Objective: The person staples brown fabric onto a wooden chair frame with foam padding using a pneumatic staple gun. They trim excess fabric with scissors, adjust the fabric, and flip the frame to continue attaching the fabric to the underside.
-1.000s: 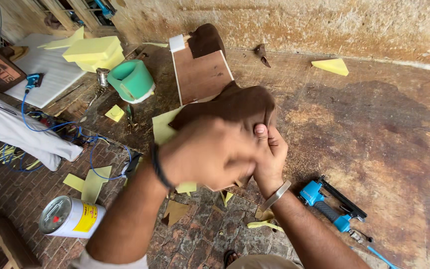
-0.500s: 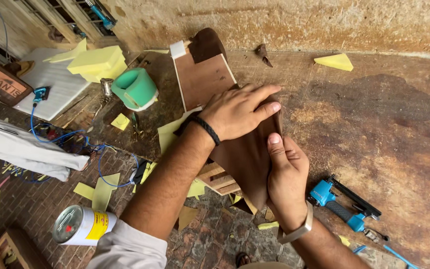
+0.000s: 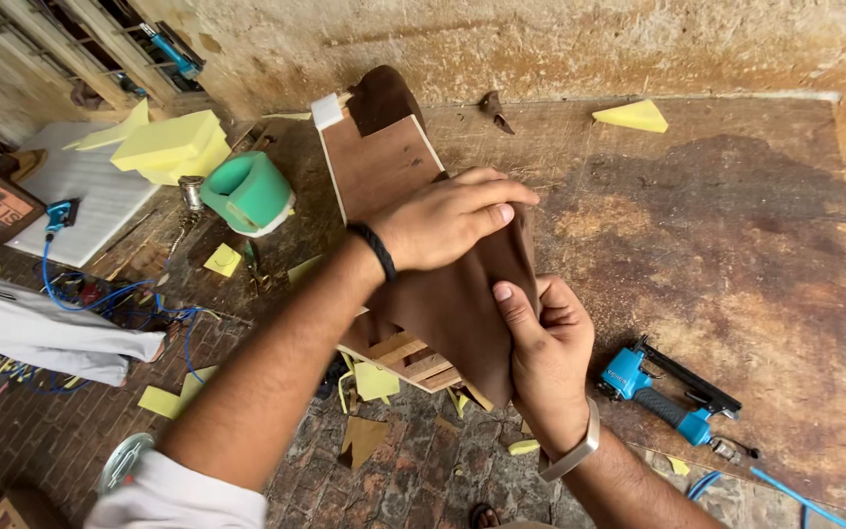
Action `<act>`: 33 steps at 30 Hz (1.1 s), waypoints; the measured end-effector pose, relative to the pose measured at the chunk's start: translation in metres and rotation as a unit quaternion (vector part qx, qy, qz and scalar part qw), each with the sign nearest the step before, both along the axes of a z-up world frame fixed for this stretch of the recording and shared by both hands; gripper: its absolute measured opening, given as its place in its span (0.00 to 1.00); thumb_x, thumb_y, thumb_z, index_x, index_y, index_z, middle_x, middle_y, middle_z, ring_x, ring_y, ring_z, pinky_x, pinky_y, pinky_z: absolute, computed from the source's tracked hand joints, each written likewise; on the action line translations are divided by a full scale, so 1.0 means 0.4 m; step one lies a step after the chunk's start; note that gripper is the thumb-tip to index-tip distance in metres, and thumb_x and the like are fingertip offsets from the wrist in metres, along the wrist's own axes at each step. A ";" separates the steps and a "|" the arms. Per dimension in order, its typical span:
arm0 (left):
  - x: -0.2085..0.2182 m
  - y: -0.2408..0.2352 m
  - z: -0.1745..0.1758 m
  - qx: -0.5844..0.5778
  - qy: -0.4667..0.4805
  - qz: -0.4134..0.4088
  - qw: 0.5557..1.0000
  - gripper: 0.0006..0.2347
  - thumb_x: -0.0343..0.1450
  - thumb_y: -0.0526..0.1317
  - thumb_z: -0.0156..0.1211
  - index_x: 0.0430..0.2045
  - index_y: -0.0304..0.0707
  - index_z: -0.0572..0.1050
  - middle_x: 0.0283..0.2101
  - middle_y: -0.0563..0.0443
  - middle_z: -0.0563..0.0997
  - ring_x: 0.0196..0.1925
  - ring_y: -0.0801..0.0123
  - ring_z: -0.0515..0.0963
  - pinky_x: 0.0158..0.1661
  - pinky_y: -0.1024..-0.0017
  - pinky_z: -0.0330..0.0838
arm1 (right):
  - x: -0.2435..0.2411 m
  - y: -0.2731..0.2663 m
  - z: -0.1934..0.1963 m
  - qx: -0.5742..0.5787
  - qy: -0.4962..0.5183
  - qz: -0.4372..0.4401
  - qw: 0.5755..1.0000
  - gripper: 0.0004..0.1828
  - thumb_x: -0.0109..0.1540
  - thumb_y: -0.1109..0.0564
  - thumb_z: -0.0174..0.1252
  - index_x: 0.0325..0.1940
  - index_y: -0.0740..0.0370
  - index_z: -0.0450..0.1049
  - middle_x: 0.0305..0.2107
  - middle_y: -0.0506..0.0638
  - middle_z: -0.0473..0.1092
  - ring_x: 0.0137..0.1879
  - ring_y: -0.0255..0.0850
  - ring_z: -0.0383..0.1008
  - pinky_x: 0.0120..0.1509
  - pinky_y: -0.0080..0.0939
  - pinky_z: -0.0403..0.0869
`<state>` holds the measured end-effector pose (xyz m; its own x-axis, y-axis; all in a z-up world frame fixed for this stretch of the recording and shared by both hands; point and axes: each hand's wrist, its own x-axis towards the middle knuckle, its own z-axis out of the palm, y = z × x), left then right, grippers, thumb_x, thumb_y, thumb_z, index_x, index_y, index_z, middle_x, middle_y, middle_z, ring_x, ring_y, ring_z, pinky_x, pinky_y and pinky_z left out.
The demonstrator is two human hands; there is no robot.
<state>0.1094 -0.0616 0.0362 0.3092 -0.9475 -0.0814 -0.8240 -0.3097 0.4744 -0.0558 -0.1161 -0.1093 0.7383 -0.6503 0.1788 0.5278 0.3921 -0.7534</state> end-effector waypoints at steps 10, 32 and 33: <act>0.018 -0.015 -0.004 -0.040 0.005 -0.145 0.989 0.13 0.80 0.43 0.42 0.49 0.47 0.76 0.55 0.51 0.73 0.64 0.65 0.72 0.67 0.64 0.63 | -0.018 -0.051 0.105 0.051 0.119 0.178 0.975 0.17 0.61 0.48 0.52 0.44 0.62 0.76 0.35 0.48 0.79 0.39 0.32 0.79 0.47 0.32 0.76; 0.078 -0.047 -0.018 0.051 0.089 -0.022 0.994 0.28 0.74 0.59 0.37 0.70 0.52 0.57 0.76 0.44 0.55 0.75 0.55 0.57 0.67 0.53 0.56 | 0.120 -0.023 -0.166 -0.239 0.032 -0.100 0.965 0.19 0.73 0.45 0.53 0.39 0.64 0.73 0.28 0.41 0.71 0.35 0.29 0.68 0.39 0.32 0.71; 0.090 -0.046 -0.011 0.068 0.109 0.014 0.992 0.29 0.75 0.61 0.32 0.70 0.52 0.55 0.76 0.46 0.54 0.76 0.57 0.54 0.68 0.53 0.52 | 0.136 -0.032 -0.174 -0.240 0.025 -0.095 0.966 0.19 0.73 0.45 0.53 0.38 0.64 0.73 0.27 0.42 0.71 0.34 0.29 0.68 0.38 0.32 0.71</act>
<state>0.1453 -0.0801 0.0319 0.2965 -0.9144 -0.2757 -0.6963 -0.4046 0.5928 -0.0016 -0.1287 -0.1790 0.6292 -0.6258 0.4609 0.5148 -0.1088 -0.8504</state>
